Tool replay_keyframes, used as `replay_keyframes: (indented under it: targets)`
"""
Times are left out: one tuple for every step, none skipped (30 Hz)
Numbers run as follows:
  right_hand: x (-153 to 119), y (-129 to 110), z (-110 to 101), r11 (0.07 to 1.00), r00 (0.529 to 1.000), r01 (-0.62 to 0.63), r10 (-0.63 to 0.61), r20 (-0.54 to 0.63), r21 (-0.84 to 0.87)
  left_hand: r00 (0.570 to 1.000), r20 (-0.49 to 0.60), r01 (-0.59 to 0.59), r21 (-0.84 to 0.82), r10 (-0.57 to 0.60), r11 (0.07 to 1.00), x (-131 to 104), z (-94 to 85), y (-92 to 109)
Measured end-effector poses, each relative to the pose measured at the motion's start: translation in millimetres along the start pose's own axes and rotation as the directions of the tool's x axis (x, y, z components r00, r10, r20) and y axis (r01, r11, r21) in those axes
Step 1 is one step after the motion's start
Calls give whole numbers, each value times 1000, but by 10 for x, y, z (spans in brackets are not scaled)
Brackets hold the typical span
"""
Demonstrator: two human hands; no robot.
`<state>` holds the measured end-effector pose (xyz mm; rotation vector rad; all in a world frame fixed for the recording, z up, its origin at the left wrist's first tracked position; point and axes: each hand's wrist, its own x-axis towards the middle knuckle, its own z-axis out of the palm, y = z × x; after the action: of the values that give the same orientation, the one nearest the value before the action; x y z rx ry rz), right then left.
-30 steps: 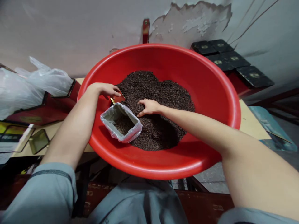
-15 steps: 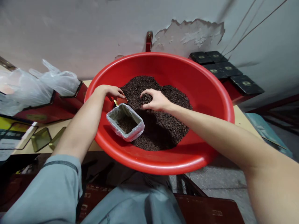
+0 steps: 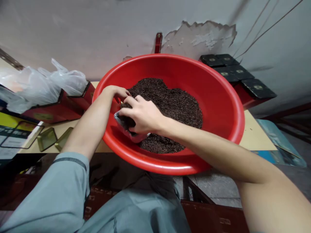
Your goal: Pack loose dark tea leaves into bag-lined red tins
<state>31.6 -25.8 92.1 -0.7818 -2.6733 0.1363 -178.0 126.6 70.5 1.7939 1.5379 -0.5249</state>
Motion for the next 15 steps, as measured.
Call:
replay_keyframes:
  targets:
    - [-17,-27,45,995,998,45,-40,53,-86,1000,-14,21,-23,-21,1000,-13,4,8]
    - [-31,-41,80,985,993,85,-72,91,-148,999,-25,44,-45,-45,998,-26,8,17]
    - [-40,-45,103,975,989,118,-98,114,-189,998,-25,56,-54,-58,997,-36,12,26]
    - [-43,-42,114,965,985,145,-119,128,-218,998,-24,63,-60,-64,996,-43,15,34]
    - [-41,-39,115,956,980,170,-138,143,-238,997,-22,66,-63,-67,996,-47,17,41]
    - [-34,-38,109,947,974,196,-158,162,-253,998,-22,65,-63,-67,996,-49,18,47]
    - [-23,-43,99,939,967,219,-173,185,-267,998,-24,65,-60,-66,996,-49,20,50]
    - [-9,-53,88,930,960,240,-184,211,-279,997,-26,66,-55,-67,996,-48,21,53]
    - [8,-70,79,921,952,259,-192,239,-292,998,-25,63,-49,-64,997,-46,22,53]
    - [27,-91,72,911,945,276,-199,261,-306,998,-25,60,-42,-61,997,-44,23,53]
    - [47,-113,68,900,937,295,-207,281,-320,998,-26,58,-37,-59,998,-41,24,52]
    - [70,-134,67,888,930,314,-216,299,-335,998,-28,57,-33,-58,998,-38,24,50]
    - [95,-151,67,876,921,333,-224,319,-348,998,-31,60,-31,-61,998,-33,25,47]
    - [122,-163,68,864,912,353,-230,341,-359,997,-33,66,-31,-67,997,-28,24,43]
    - [148,-168,69,853,901,371,-235,365,-367,997,-34,72,-33,-73,997,-21,24,40]
